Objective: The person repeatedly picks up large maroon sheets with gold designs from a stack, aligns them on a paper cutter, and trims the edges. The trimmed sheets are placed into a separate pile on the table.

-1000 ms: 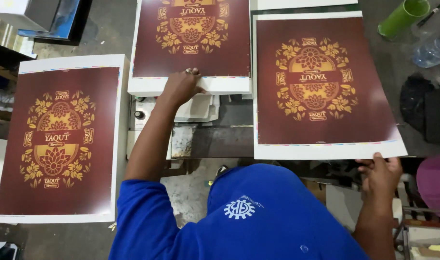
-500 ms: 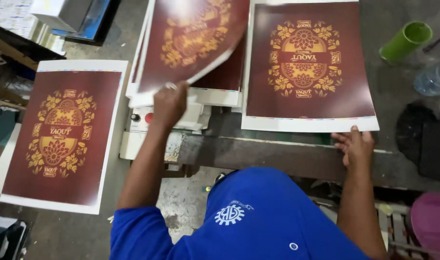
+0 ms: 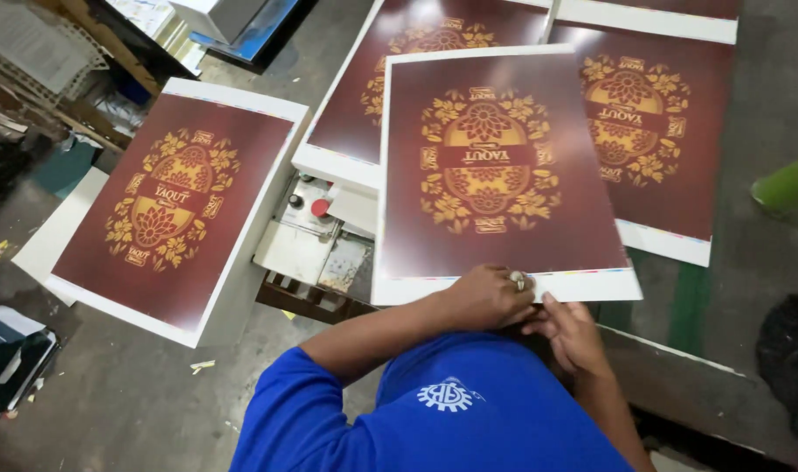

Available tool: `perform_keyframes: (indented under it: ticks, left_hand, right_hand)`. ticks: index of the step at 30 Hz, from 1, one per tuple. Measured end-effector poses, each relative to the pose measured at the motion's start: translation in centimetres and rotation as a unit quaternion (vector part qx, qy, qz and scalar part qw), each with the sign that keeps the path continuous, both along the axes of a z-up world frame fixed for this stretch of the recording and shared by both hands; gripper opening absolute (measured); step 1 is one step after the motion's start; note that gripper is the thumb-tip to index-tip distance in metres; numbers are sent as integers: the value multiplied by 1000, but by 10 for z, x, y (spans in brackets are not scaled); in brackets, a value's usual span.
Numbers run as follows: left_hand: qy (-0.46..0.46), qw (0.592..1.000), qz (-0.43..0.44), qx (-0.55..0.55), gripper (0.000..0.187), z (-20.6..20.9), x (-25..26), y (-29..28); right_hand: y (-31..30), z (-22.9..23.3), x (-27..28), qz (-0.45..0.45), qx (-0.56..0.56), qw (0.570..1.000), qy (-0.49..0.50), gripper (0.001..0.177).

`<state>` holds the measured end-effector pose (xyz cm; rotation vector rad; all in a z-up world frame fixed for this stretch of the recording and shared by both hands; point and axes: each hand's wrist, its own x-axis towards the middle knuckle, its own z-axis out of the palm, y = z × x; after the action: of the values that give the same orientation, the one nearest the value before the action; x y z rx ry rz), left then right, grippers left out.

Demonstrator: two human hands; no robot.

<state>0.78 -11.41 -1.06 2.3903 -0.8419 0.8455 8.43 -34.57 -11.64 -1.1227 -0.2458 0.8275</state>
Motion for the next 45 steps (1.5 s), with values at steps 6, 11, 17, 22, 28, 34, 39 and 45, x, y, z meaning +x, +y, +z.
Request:
perform_keyframes:
  ticks: [6, 11, 17, 22, 28, 34, 39, 45]
  left_hand:
    - [-6, 936, 281, 211, 39, -32, 48, 105]
    - [80, 949, 244, 182, 66, -37, 75, 213]
    - [294, 887, 221, 280, 79, -18, 79, 235]
    - [261, 895, 188, 308, 75, -19, 80, 233]
    - [266, 930, 162, 194, 49, -9, 72, 248]
    - [113, 959, 249, 69, 12, 33, 39, 228]
    - [2, 956, 285, 69, 9, 64, 1, 174]
    - [34, 965, 258, 36, 9, 47, -36, 126]
  right_hand:
    - [-56, -20, -3, -230, -22, 973, -24, 29]
    - [-107, -25, -20, -392, -83, 914, -58, 28]
    - [-155, -21, -52, -444, -93, 890, -35, 31]
    - [-171, -24, -79, -454, -138, 879, -34, 28]
    - [-163, -27, -82, -454, -126, 882, -17, 25]
    - [-156, -54, -62, -441, -102, 892, -5, 28]
    - [-114, -53, -37, -410, -122, 904, -10, 29]
    - [-79, -46, 13, -366, -115, 923, -43, 30]
